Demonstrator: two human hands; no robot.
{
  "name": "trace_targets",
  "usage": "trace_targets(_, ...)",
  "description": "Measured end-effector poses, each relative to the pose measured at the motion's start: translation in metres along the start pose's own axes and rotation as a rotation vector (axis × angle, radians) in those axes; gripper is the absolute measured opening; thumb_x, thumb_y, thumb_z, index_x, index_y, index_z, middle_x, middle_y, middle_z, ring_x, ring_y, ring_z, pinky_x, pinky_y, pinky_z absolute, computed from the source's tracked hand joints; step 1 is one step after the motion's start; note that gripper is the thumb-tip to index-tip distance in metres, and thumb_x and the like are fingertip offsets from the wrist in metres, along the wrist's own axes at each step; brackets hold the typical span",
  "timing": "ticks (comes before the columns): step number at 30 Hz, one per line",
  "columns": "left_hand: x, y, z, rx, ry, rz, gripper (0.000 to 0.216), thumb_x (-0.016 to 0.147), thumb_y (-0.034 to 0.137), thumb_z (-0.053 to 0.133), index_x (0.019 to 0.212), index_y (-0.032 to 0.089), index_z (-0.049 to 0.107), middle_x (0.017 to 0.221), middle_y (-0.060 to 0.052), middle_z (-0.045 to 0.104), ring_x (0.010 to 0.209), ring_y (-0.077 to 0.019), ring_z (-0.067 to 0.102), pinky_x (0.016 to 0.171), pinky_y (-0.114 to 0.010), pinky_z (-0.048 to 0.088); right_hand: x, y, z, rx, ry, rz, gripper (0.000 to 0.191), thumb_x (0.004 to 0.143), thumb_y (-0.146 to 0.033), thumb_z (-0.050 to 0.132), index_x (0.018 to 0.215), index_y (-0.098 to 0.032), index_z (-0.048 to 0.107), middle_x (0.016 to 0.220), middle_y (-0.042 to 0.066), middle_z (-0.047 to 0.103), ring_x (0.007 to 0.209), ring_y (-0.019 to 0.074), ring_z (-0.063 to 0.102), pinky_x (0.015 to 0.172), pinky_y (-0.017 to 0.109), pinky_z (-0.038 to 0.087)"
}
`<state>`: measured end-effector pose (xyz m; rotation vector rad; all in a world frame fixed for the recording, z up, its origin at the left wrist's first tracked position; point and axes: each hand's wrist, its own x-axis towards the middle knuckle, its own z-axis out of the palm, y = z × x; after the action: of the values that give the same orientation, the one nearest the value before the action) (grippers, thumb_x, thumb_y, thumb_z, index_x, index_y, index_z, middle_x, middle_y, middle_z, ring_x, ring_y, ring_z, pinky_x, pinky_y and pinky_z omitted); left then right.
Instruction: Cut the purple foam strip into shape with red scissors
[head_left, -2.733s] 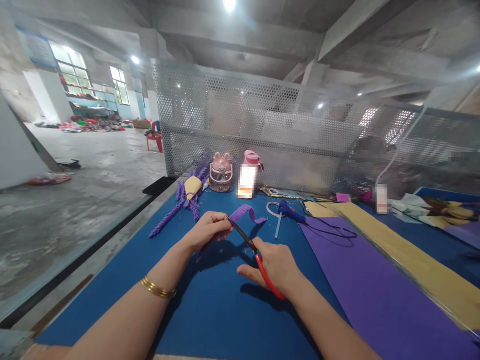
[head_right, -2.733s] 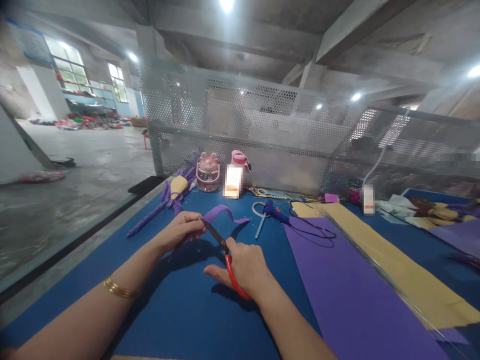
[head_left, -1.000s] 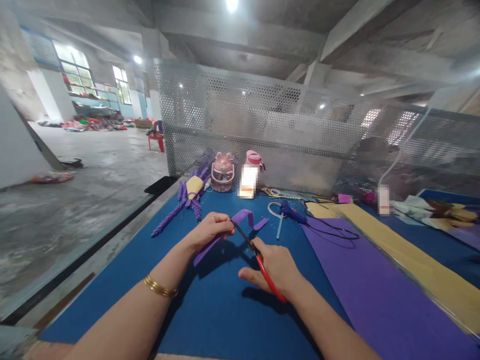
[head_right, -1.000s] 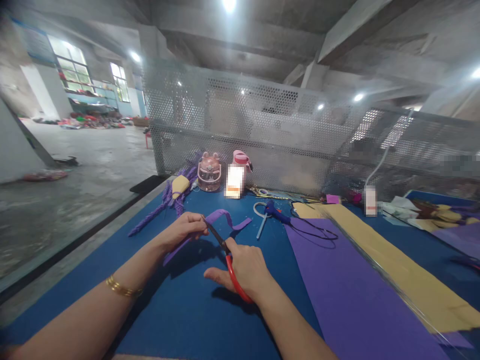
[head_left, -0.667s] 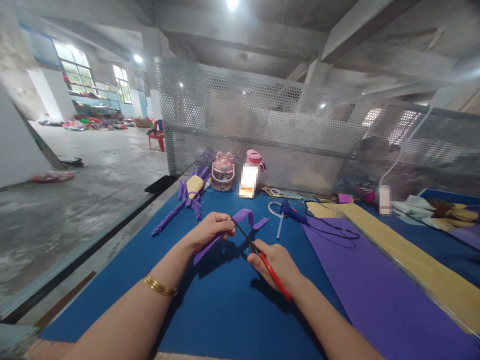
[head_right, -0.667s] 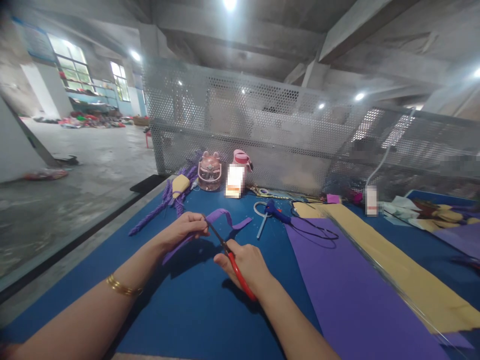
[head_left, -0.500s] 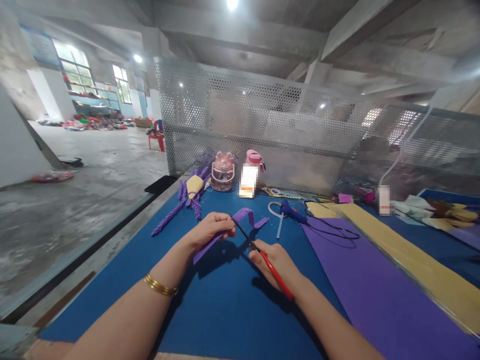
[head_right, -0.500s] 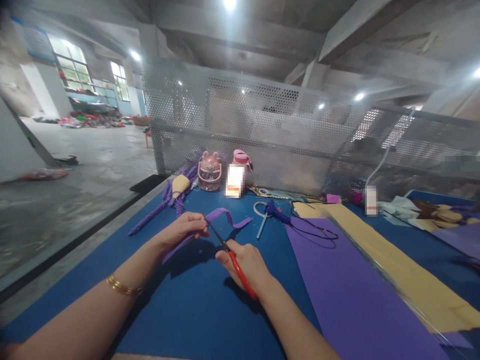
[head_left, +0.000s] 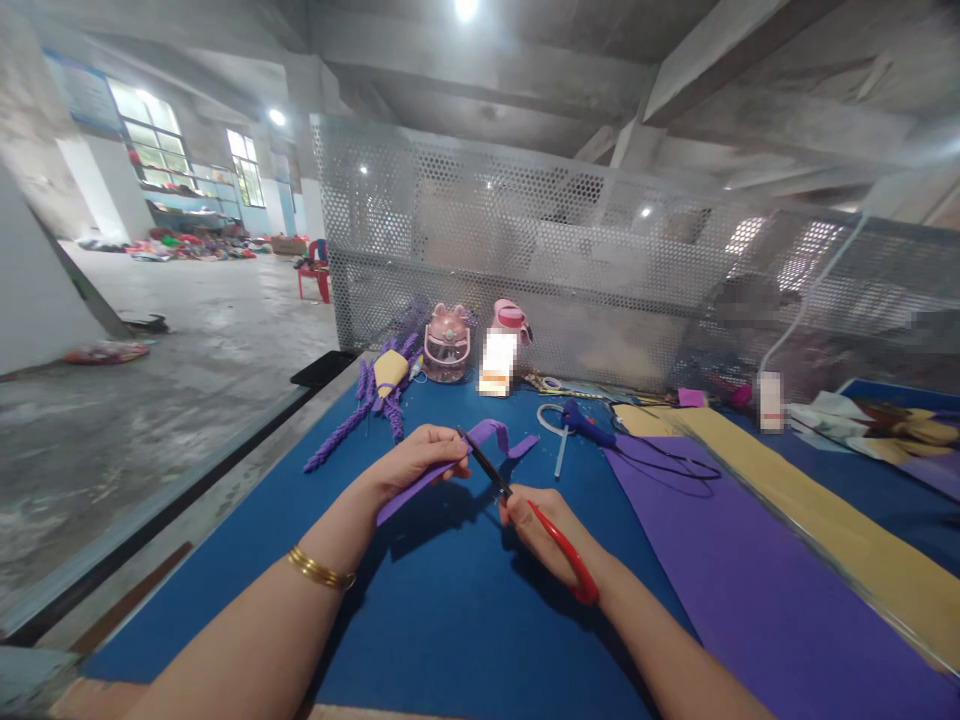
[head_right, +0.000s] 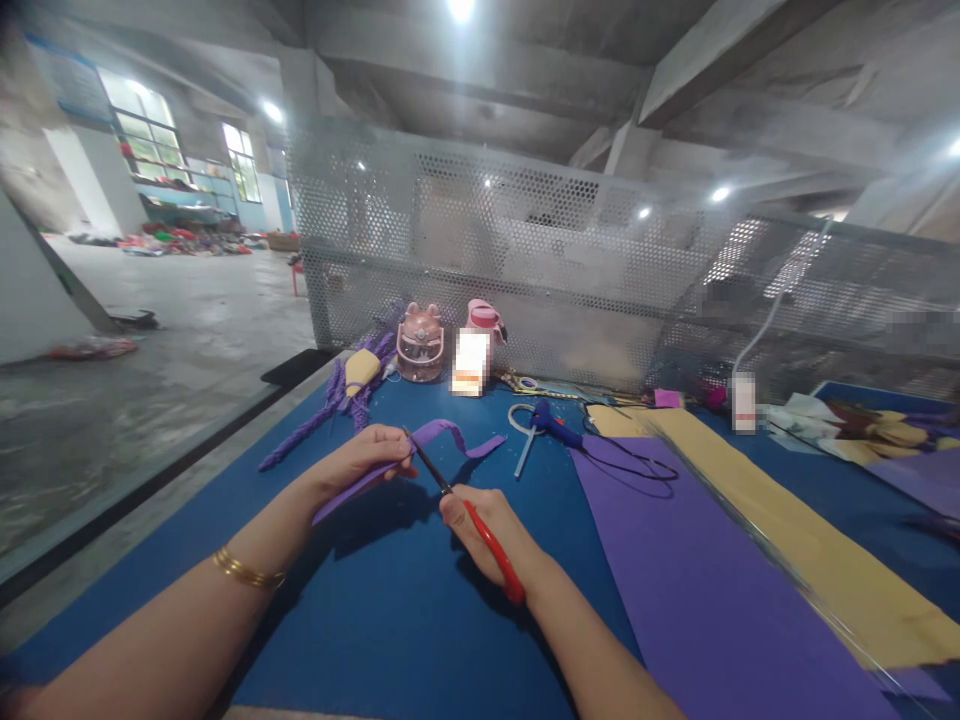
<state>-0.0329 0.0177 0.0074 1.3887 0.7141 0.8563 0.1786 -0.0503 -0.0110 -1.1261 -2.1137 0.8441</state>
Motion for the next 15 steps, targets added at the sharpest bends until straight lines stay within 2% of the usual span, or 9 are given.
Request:
trace_targets(9, -0.0003, 0.0003, 0.0012, 0.033, 0.007, 0.004, 0.025, 0.069, 0.036, 0.065, 0.061, 0.013, 0.059, 0.052, 0.001, 0.057, 0.05, -0.0082, 0.05, 0.047, -0.019, 0.031, 0.0012, -0.0047, -0.0026, -0.219, 0.028, -0.033, 0.052, 0.093, -0.058, 0.022, 0.068, -0.018, 0.045, 0.058, -0.004, 0.04, 0.053, 0.0097, 0.037, 0.051, 0.021, 0.028)
trace_targets(15, 0.0012, -0.0016, -0.0015, 0.08, -0.01, 0.019, 0.024, 0.07, 0.036, 0.064, 0.062, 0.014, 0.06, 0.059, 0.0, 0.06, 0.051, -0.0077, 0.048, 0.047, -0.019, 0.03, 0.001, -0.0038, -0.0032, -0.24, 0.042, -0.032, 0.053, 0.092, -0.059, 0.021, 0.067, -0.019, 0.043, 0.056, -0.005, 0.039, 0.051, 0.0092, 0.036, 0.049, 0.021, 0.025)
